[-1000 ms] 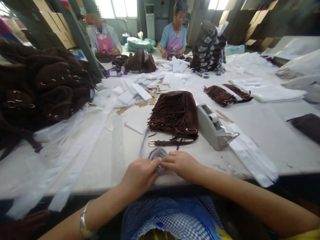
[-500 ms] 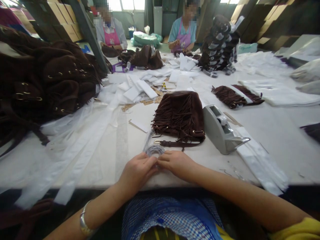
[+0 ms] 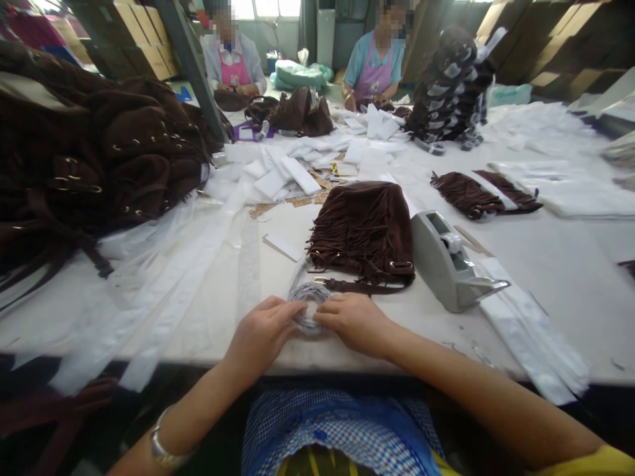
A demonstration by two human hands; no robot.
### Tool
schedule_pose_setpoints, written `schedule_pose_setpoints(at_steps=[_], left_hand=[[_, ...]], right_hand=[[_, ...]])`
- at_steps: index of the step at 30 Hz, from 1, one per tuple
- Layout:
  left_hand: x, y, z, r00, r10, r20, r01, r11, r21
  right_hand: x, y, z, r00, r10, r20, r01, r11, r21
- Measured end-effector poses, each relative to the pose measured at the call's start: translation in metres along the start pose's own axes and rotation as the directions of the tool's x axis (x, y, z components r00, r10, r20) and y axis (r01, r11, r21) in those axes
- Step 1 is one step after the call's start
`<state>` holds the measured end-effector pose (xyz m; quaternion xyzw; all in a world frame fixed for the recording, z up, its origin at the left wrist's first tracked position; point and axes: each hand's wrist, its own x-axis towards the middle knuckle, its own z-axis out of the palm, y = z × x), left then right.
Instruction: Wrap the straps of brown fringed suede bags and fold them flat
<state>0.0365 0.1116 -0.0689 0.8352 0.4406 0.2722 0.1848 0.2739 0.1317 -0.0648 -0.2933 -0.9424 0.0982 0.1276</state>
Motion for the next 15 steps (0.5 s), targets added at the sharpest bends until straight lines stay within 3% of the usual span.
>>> schedule_pose_setpoints(at_steps=[1, 2, 3, 4, 6, 7, 9, 12, 15], left_hand=[[-0.005, 0.001, 0.0, 0.992, -0.097, -0.082, 0.092, 0.994, -0.066], [-0.01, 0.003, 0.001, 0.958, -0.234, -0.167, 0.21, 0.966, -0.153], [-0.016, 0.006, 0.001, 0.894, -0.39, -0.22, 0.33, 0.906, -0.265], [-0.022, 0.01, 0.001, 0.815, -0.539, -0.214, 0.431, 0.81, -0.398], [-0.03, 0.019, 0.002, 0.697, -0.717, -0.022, 0.537, 0.542, -0.647], [-0.033, 0.024, 0.001, 0.675, -0.73, 0.111, 0.553, 0.4, -0.731], [-0.035, 0.033, 0.0, 0.671, -0.677, 0.301, 0.537, 0.165, -0.827], [-0.033, 0.039, -0.002, 0.664, -0.637, 0.392, 0.455, -0.073, -0.888], [-0.032, 0.037, -0.001, 0.623, -0.656, 0.427, 0.388, -0.215, -0.896]], right_hand=[[-0.001, 0.0, 0.001, 0.999, 0.018, -0.047, -0.014, 0.997, 0.082], [-0.002, -0.001, 0.001, 0.994, 0.051, -0.097, -0.033, 0.984, 0.176], [-0.003, -0.003, 0.001, 0.985, 0.095, -0.142, -0.053, 0.96, 0.275], [-0.004, -0.007, 0.001, 0.974, 0.14, -0.176, -0.066, 0.927, 0.369], [-0.004, -0.016, 0.001, 0.956, 0.205, -0.211, -0.07, 0.855, 0.514], [-0.003, -0.021, 0.002, 0.952, 0.218, -0.215, -0.062, 0.824, 0.564], [0.001, -0.03, 0.005, 0.954, 0.215, -0.211, -0.035, 0.776, 0.63], [0.006, -0.039, 0.017, 0.961, 0.193, -0.2, -0.011, 0.746, 0.665], [0.009, -0.04, 0.028, 0.969, 0.152, -0.194, 0.005, 0.774, 0.633]])
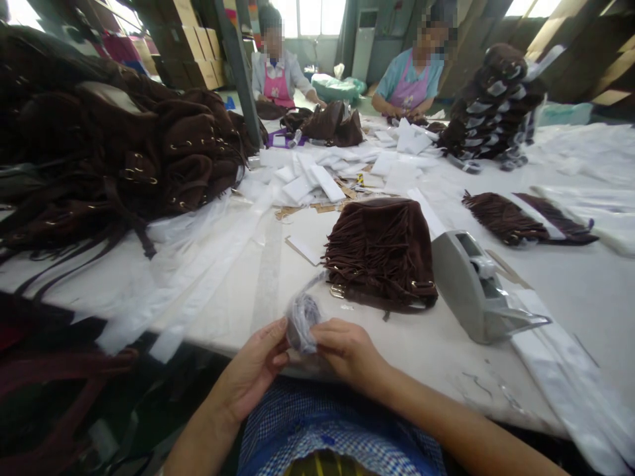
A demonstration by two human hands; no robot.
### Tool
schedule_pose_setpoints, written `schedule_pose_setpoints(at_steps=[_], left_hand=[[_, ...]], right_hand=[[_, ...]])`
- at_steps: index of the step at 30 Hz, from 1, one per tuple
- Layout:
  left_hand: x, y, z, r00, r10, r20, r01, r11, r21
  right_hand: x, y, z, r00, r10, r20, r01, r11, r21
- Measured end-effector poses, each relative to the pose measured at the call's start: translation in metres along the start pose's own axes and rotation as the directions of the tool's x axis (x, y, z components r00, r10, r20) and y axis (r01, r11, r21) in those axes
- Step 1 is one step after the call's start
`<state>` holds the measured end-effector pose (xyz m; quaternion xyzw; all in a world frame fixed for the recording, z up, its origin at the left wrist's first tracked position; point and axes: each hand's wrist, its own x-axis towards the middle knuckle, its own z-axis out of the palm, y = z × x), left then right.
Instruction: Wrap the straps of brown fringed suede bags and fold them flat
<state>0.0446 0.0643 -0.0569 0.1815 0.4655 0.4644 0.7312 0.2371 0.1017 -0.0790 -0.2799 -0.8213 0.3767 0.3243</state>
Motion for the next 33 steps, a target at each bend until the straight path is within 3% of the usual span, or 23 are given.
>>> schedule_pose_setpoints(at_steps=[3, 6, 8, 11, 14, 15, 17, 21, 24, 28, 33], left_hand=[[0.002, -0.004, -0.002, 0.997, 0.054, -0.058, -0.054, 0.999, -0.002], [0.0, -0.005, -0.002, 0.99, 0.136, -0.027, -0.131, 0.979, 0.158], [-0.001, -0.003, -0.002, 0.983, 0.182, 0.01, -0.175, 0.932, 0.316], [0.002, 0.0, -0.006, 0.965, 0.263, 0.004, -0.218, 0.791, 0.571], [0.008, 0.005, -0.012, 0.913, 0.406, -0.045, -0.25, 0.642, 0.725], [0.009, 0.007, -0.014, 0.891, 0.451, -0.05, -0.273, 0.62, 0.735], [0.01, 0.011, -0.016, 0.883, 0.468, -0.039, -0.313, 0.648, 0.695], [0.008, 0.018, -0.017, 0.962, 0.272, 0.018, -0.247, 0.843, 0.478], [0.007, 0.017, -0.017, 0.983, 0.183, 0.006, -0.176, 0.936, 0.303], [0.01, 0.013, -0.018, 0.988, 0.152, 0.017, -0.153, 0.982, 0.112], [0.013, 0.011, -0.015, 0.984, 0.177, -0.03, -0.178, 0.984, -0.02]], right_hand=[[0.003, -0.002, -0.011, 0.991, -0.028, 0.131, 0.036, 0.998, -0.056], [0.021, -0.014, -0.043, 0.942, -0.037, 0.334, 0.064, 0.995, -0.071], [0.044, -0.019, -0.064, 0.96, -0.028, 0.279, 0.064, 0.991, -0.118], [0.094, -0.01, -0.073, 0.999, 0.042, 0.029, -0.028, 0.927, -0.375], [0.147, 0.017, -0.058, 0.956, 0.286, 0.059, -0.163, 0.692, -0.704], [0.162, 0.027, -0.051, 0.939, 0.337, 0.061, -0.186, 0.651, -0.736], [0.184, 0.045, -0.038, 0.91, 0.409, 0.07, -0.211, 0.601, -0.771], [0.198, 0.061, -0.025, 0.882, 0.462, 0.096, -0.217, 0.578, -0.787], [0.196, 0.059, -0.023, 0.882, 0.461, 0.1, -0.209, 0.572, -0.793], [0.189, 0.052, -0.032, 0.907, 0.416, 0.057, -0.218, 0.582, -0.783], [0.169, 0.047, -0.062, 0.947, 0.307, -0.099, -0.276, 0.611, -0.742]])
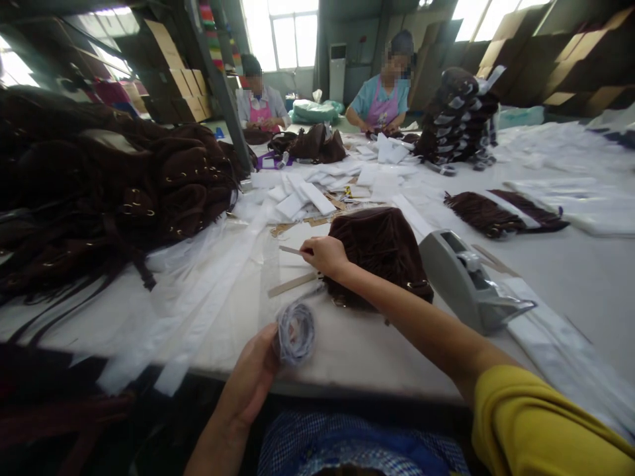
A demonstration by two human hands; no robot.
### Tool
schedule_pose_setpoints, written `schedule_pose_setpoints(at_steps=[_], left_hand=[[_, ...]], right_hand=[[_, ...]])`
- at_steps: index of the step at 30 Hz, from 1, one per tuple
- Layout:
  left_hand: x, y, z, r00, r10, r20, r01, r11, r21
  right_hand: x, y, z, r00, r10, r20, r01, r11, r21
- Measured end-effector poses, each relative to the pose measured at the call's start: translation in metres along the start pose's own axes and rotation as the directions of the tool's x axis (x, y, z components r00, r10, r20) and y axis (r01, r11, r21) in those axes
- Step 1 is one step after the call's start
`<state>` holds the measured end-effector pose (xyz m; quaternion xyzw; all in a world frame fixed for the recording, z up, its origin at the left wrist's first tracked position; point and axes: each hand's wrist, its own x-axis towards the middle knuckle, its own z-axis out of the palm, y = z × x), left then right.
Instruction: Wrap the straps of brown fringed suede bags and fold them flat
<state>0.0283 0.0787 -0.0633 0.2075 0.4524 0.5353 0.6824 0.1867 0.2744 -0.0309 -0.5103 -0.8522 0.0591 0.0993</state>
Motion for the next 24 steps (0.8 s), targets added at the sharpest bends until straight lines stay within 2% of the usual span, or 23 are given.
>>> schedule_pose_setpoints(at_steps=[3, 8, 10, 12, 15, 16, 18, 20, 22, 24], left_hand=[[0.001, 0.001, 0.006, 0.999, 0.005, -0.037, -0.006, 1.0, -0.022], [0.0, 0.003, 0.016, 0.998, 0.044, -0.037, -0.042, 0.998, 0.056], [-0.002, 0.003, 0.017, 0.997, 0.067, -0.025, -0.064, 0.993, 0.095], [-0.002, 0.003, 0.017, 0.996, 0.089, -0.017, -0.087, 0.989, 0.118], [-0.002, 0.002, 0.015, 0.995, 0.105, 0.004, -0.104, 0.986, 0.132], [-0.001, 0.002, 0.015, 0.994, 0.107, 0.014, -0.108, 0.985, 0.136], [0.0, 0.002, 0.015, 0.993, 0.117, 0.02, -0.119, 0.982, 0.146], [0.002, 0.003, 0.016, 0.991, 0.134, 0.011, -0.134, 0.978, 0.159], [0.002, 0.004, 0.018, 0.989, 0.151, 0.009, -0.15, 0.973, 0.175], [0.002, 0.004, 0.02, 0.987, 0.162, 0.02, -0.163, 0.967, 0.198]], right_hand=[[-0.012, 0.012, -0.006, 0.997, -0.011, -0.081, 0.013, 0.999, 0.029], [-0.028, 0.016, -0.002, 0.993, -0.115, -0.005, 0.116, 0.992, 0.054], [-0.033, 0.017, -0.005, 0.992, -0.127, -0.024, 0.128, 0.989, 0.08], [-0.042, 0.019, -0.012, 0.984, -0.076, -0.163, 0.105, 0.98, 0.172], [-0.064, 0.023, -0.021, 0.914, 0.063, -0.401, 0.13, 0.889, 0.438], [-0.073, 0.025, -0.022, 0.9, 0.083, -0.428, 0.164, 0.846, 0.508], [-0.088, 0.029, -0.022, 0.905, 0.063, -0.421, 0.2, 0.809, 0.553], [-0.098, 0.034, -0.019, 0.907, 0.046, -0.418, 0.175, 0.863, 0.474], [-0.101, 0.039, -0.015, 0.901, 0.008, -0.434, 0.125, 0.953, 0.276], [-0.099, 0.041, -0.01, 0.921, -0.097, -0.376, 0.118, 0.992, 0.032]])
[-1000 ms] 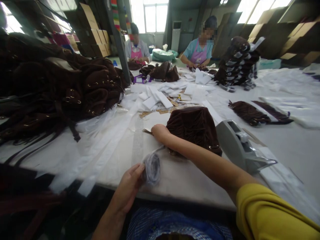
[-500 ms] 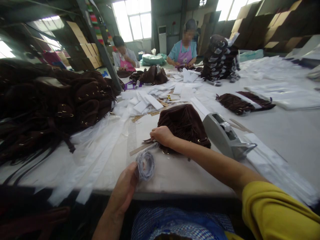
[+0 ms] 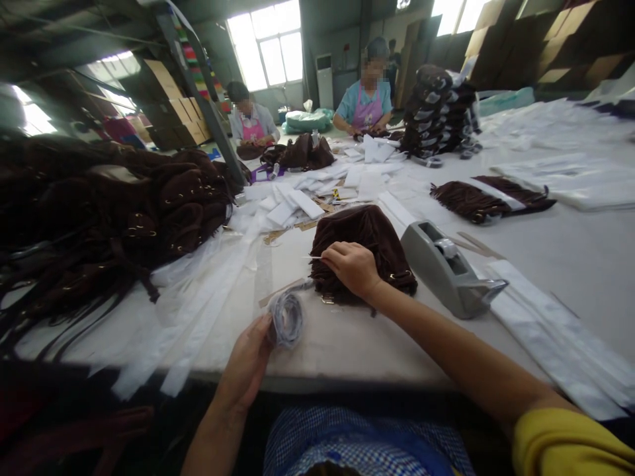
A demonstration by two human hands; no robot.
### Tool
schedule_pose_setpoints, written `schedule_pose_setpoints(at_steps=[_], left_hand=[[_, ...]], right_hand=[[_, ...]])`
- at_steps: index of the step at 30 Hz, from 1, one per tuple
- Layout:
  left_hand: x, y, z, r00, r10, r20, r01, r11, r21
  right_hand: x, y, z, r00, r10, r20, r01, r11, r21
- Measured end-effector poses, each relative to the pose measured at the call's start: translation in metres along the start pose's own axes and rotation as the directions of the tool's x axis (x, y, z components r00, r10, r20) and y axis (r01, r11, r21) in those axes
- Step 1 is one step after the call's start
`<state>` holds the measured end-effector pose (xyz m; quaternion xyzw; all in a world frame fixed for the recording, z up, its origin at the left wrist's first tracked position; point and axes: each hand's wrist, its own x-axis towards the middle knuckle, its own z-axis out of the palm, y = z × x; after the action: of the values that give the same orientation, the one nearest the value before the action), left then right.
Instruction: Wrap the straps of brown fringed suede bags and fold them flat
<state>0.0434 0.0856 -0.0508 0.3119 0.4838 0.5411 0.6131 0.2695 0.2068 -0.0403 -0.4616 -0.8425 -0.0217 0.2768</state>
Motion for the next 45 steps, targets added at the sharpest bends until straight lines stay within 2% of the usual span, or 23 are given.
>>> schedule_pose_setpoints(at_steps=[2, 4, 6, 8, 10, 11, 14, 16, 19, 21, 23, 25, 28, 30, 32, 34, 38, 41, 43, 45], left_hand=[[-0.001, 0.0, 0.001, 1.0, 0.003, 0.005, -0.003, 1.0, 0.027], [-0.003, 0.0, 0.002, 1.0, 0.002, 0.011, -0.003, 0.999, 0.049], [-0.003, 0.0, 0.002, 1.0, 0.005, 0.017, -0.006, 0.998, 0.058], [-0.003, 0.0, 0.002, 1.0, 0.012, 0.013, -0.012, 0.999, 0.049], [-0.002, -0.001, 0.001, 1.0, 0.021, 0.004, -0.021, 0.999, 0.029], [-0.002, -0.001, 0.001, 1.0, 0.024, 0.003, -0.024, 0.999, 0.021], [-0.001, -0.001, 0.0, 1.0, 0.027, 0.014, -0.027, 0.999, 0.036], [-0.001, -0.001, 0.0, 0.999, 0.027, 0.019, -0.028, 0.996, 0.085], [-0.004, -0.001, 0.005, 0.999, 0.039, 0.034, -0.045, 0.978, 0.205], [-0.008, -0.001, 0.012, 0.996, 0.046, 0.07, -0.064, 0.956, 0.287], [-0.013, 0.0, 0.019, 0.993, 0.058, 0.104, -0.091, 0.934, 0.347], [-0.015, 0.001, 0.023, 0.99, 0.09, 0.112, -0.127, 0.912, 0.39], [-0.015, 0.002, 0.019, 0.984, 0.149, 0.098, -0.178, 0.869, 0.462], [-0.013, 0.0, 0.011, 0.98, 0.176, 0.098, -0.201, 0.832, 0.516], [-0.011, -0.004, 0.004, 0.976, 0.193, 0.106, -0.219, 0.797, 0.563], [-0.009, -0.007, -0.001, 0.97, 0.201, 0.134, -0.241, 0.761, 0.602], [-0.006, -0.009, 0.002, 0.944, 0.241, 0.223, -0.329, 0.675, 0.66], [-0.004, -0.005, 0.006, 0.928, 0.275, 0.252, -0.372, 0.636, 0.676], [-0.004, -0.002, 0.007, 0.928, 0.286, 0.237, -0.369, 0.635, 0.679], [-0.004, -0.001, 0.005, 0.943, 0.271, 0.195, -0.331, 0.694, 0.639]], right_hand=[[0.0, 0.0, 0.005, 0.983, -0.096, 0.158, 0.115, 0.986, -0.122], [0.0, -0.001, 0.005, 0.958, -0.092, 0.271, 0.126, 0.986, -0.111], [-0.003, -0.002, -0.002, 0.97, -0.001, 0.242, 0.006, 1.0, -0.02], [-0.009, -0.004, -0.015, 0.989, 0.113, 0.096, -0.126, 0.981, 0.15], [-0.019, -0.009, -0.029, 0.983, 0.184, -0.024, -0.161, 0.912, 0.377], [-0.026, -0.013, -0.034, 0.98, 0.196, -0.025, -0.16, 0.861, 0.483], [-0.051, -0.026, -0.042, 0.98, 0.132, 0.151, -0.199, 0.731, 0.652], [-0.067, -0.035, -0.038, 0.966, 0.08, 0.246, -0.226, 0.718, 0.658], [-0.076, -0.046, -0.025, 0.96, 0.084, 0.266, -0.245, 0.711, 0.66], [-0.072, -0.053, -0.013, 0.961, 0.098, 0.257, -0.255, 0.67, 0.697], [-0.064, -0.059, 0.0, 0.962, 0.12, 0.245, -0.268, 0.594, 0.758], [-0.057, -0.065, 0.012, 0.946, 0.161, 0.282, -0.325, 0.469, 0.821], [-0.056, -0.074, 0.024, 0.876, 0.189, 0.443, -0.472, 0.159, 0.867], [-0.06, -0.078, 0.025, 0.835, 0.118, 0.538, -0.535, -0.055, 0.843], [-0.066, -0.081, 0.023, 0.818, 0.029, 0.574, -0.561, -0.176, 0.809], [-0.068, -0.081, 0.02, 0.81, -0.006, 0.586, -0.576, -0.198, 0.793], [-0.064, -0.082, 0.02, 0.778, 0.127, 0.615, -0.587, -0.203, 0.784], [-0.06, -0.086, 0.021, 0.738, 0.2, 0.644, -0.577, -0.306, 0.757], [-0.059, -0.089, 0.021, 0.716, 0.193, 0.67, -0.578, -0.374, 0.725], [-0.06, -0.09, 0.02, 0.705, 0.165, 0.69, -0.583, -0.419, 0.696]])
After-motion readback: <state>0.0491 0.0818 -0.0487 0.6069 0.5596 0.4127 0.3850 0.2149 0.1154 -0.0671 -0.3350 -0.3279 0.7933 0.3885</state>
